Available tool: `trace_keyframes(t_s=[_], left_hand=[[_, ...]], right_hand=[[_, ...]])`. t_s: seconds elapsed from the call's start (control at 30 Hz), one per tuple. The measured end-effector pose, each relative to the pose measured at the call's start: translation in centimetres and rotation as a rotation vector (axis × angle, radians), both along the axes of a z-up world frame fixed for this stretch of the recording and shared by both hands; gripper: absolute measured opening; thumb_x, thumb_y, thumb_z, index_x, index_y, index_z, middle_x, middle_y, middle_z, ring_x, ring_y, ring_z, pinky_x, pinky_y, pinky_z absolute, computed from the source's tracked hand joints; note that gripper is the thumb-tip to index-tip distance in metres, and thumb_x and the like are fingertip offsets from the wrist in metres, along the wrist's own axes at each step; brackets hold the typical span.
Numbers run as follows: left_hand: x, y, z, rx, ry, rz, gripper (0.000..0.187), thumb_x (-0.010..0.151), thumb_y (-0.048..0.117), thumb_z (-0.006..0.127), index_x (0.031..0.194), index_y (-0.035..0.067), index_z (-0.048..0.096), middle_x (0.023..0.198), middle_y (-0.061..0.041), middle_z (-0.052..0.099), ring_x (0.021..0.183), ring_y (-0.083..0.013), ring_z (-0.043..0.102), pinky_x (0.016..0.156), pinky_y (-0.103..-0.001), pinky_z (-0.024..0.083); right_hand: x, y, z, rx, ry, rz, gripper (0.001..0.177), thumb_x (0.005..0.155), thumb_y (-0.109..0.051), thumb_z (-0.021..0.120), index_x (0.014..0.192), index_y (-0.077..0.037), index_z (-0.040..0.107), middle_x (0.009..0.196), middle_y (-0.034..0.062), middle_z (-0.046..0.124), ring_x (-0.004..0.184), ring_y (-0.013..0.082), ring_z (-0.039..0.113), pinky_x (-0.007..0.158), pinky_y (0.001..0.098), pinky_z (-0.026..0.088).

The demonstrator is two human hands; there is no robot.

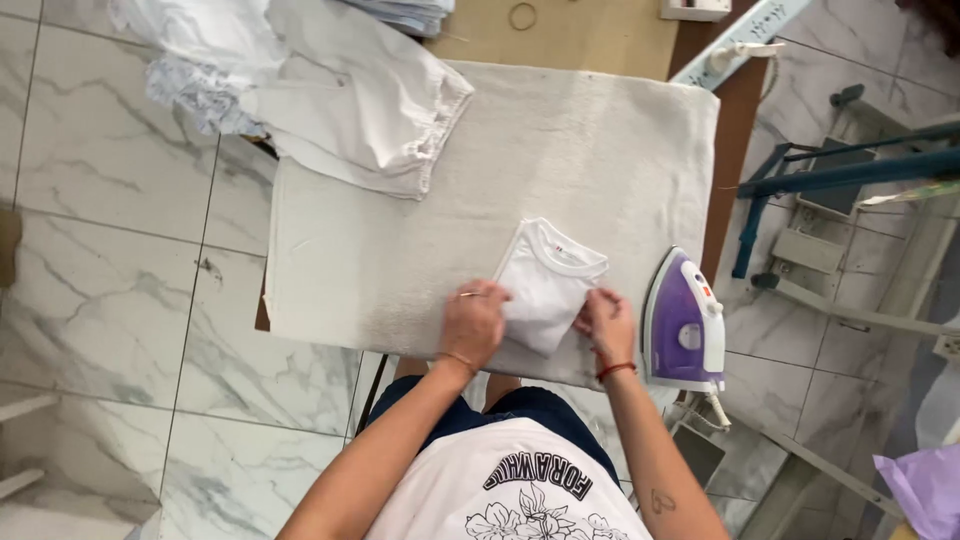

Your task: Ironing and folding small white garments on an ironing board

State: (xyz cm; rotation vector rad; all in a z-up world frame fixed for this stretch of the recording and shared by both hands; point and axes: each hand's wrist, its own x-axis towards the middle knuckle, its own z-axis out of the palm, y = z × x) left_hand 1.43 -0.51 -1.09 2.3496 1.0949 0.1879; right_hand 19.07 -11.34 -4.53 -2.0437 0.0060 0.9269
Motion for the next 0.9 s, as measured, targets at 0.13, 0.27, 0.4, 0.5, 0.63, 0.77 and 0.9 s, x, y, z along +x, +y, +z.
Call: trace_keyframes(t_s=[0.13,0.27,0.4,0.5,0.63,0.77,0.9], left_hand=[[4.2,0.2,1.8,0.128,-0.009,-0.263,0.068,0.063,0.03,0.07,0.122,0.011,0.041,0.129,-0.013,0.041,0.122,-0.027,0.035,0.099,-0.055,0.022],[6.2,0.4,1.8,0.06,0.242,-0.226,0.113,0.054,0.048,0.076,0.137,0.006,0.01,0.143,-0.017,0.002,0.132,-0.031,0.004,0.103,-0.055,0.009],[5.5,0.6,0.9,0.004,0.308,-0.207,0.123,0.049,0.054,0.073,0.137,0.006,0.002,0.144,-0.014,-0.004,0.133,-0.0285,-0.001,0.103,-0.057,0.007],[5.6,0.8,0.5,0.018,0.305,-0.193,0.132,0.043,0.061,0.072,0.136,0.004,-0.001,0.143,-0.016,-0.004,0.133,-0.0284,-0.001,0.103,-0.058,0.005],[5.1,0.8,0.6,0.085,0.348,-0.164,0.13,0.044,0.07,0.065,0.136,0.002,0.003,0.143,-0.016,-0.003,0.133,-0.0274,-0.003,0.104,-0.057,0.003],[3.6,-0.7,0.9,0.1,0.319,-0.118,0.109,0.06,0.07,0.051,0.135,0.003,0.009,0.143,-0.015,0.0,0.133,-0.0262,-0.001,0.103,-0.057,0.002],[3.3,-2.2,0.8,-0.129,0.396,-0.052,0.099,0.069,0.054,0.055,0.135,0.002,0.003,0.143,-0.014,-0.007,0.132,-0.0273,-0.005,0.102,-0.058,0.0]], right_hand=[[2.6,1.8,1.3,0.19,-0.074,-0.087,0.053,0.078,-0.022,0.069,0.117,-0.004,0.038,0.087,0.0119,0.054,0.07,0.0167,0.058,0.058,0.0216,0.053],[4.8,2.1,-1.0,0.159,-0.164,-0.015,0.035,0.072,-0.018,0.074,0.097,-0.009,0.051,0.078,0.0018,0.059,0.065,0.0085,0.056,0.057,0.0185,0.051],[4.9,2.7,-1.6,0.072,-0.361,0.145,0.017,0.073,-0.015,0.069,0.088,-0.017,0.06,0.07,-0.0011,0.058,0.062,0.0072,0.053,0.055,0.0194,0.044],[4.5,3.0,-0.3,-0.035,-0.47,0.276,0.012,0.076,-0.015,0.063,0.088,-0.02,0.063,0.072,-0.0004,0.058,0.066,0.0096,0.054,0.061,0.023,0.044],[4.8,3.4,-0.3,-0.136,-0.78,0.433,0.014,0.072,-0.011,0.068,0.081,-0.015,0.059,0.076,0.0011,0.051,0.072,0.0174,0.056,0.066,0.0277,0.046],[1.4,7.6,3.4,0.021,-1.109,0.599,0.017,0.076,-0.011,0.065,0.09,-0.017,0.057,0.089,0.0002,0.051,0.086,0.021,0.051,0.076,0.0325,0.036],[0.6,10.1,0.9,0.131,-1.039,0.806,0.031,0.079,-0.04,0.062,0.104,-0.024,0.055,0.095,-0.0073,0.059,0.092,0.0112,0.053,0.087,0.0319,0.026]])
